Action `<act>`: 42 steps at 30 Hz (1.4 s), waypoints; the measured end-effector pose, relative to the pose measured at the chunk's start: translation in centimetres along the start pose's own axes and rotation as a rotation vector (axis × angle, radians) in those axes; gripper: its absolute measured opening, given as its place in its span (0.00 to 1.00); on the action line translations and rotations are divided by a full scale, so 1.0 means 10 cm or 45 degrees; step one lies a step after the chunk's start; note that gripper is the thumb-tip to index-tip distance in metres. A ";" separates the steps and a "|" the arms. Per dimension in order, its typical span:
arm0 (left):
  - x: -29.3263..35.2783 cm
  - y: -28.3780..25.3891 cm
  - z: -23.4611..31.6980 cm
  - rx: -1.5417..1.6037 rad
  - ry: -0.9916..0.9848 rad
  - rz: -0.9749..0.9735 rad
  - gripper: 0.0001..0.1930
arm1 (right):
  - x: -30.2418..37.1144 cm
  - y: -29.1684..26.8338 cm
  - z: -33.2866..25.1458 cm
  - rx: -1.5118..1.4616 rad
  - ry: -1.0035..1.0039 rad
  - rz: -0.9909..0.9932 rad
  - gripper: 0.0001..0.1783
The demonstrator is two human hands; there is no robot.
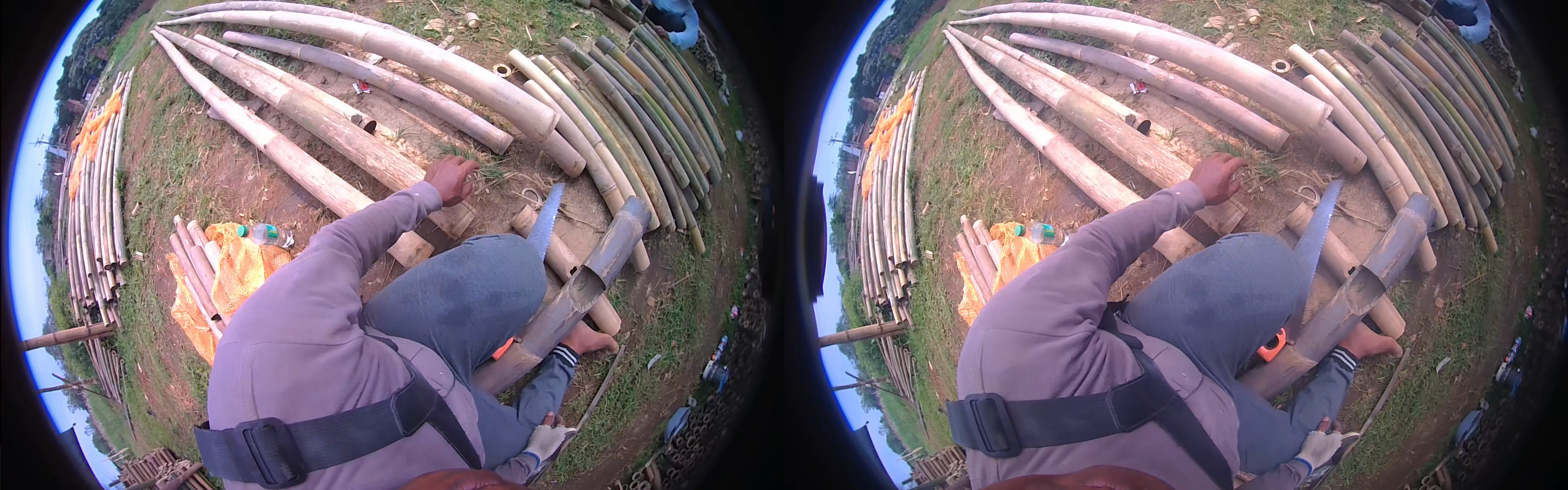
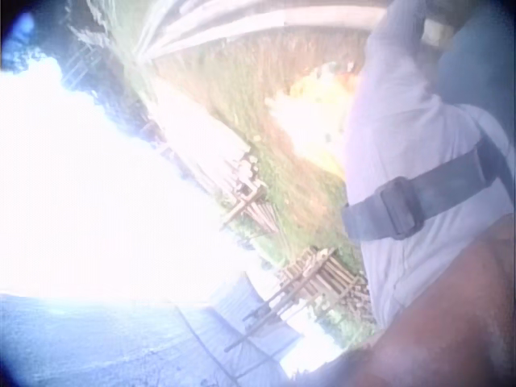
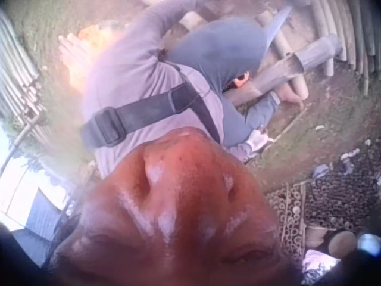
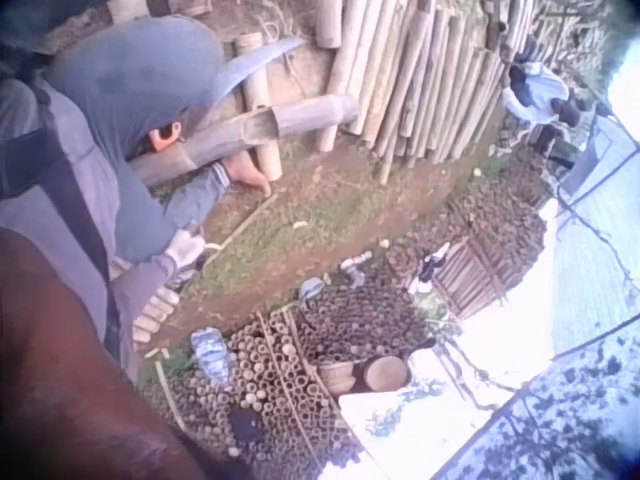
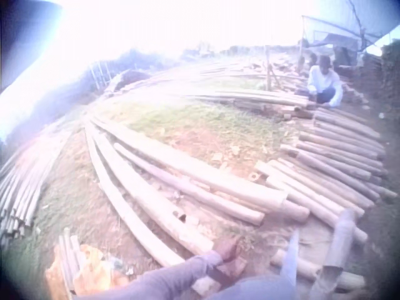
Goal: The person uses a hand saw to cut bamboo poles into shorter sections. They position each pole between their legs, saw through it, and then move the cut pieces aside.
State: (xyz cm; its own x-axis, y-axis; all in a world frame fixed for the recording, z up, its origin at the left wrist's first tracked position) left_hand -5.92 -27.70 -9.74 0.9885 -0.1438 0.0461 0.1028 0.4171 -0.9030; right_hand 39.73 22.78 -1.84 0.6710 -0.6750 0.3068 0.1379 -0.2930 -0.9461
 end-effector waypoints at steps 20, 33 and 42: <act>-1.57 0.65 -0.48 -0.810 -0.080 -0.299 0.31 | 0.04 -0.32 -0.63 0.242 0.048 -0.073 0.22; -0.21 -0.59 0.97 -0.338 0.719 0.109 0.32 | -0.05 -0.22 -1.07 -0.389 -0.580 0.371 0.23; 0.30 -0.74 2.87 -0.138 0.988 -0.462 0.33 | -0.57 -0.36 -2.97 -2.507 -0.256 -0.092 0.45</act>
State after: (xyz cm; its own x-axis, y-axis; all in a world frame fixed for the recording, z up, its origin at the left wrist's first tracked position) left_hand -0.56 -5.43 9.30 0.5373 -0.8404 0.0705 0.3475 0.1444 -0.9265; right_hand 13.77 7.55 2.93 0.7797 -0.5982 0.1848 -0.5963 -0.6194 0.5107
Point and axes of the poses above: each hand's wrist, its own x-axis away from the middle knuckle, its own y-axis out of the palm, z = x × y, the point moved 3 cm from there along -x, towards the middle knuckle, and after that the axes turned 9 degrees about -y, right-handed, at the moved point
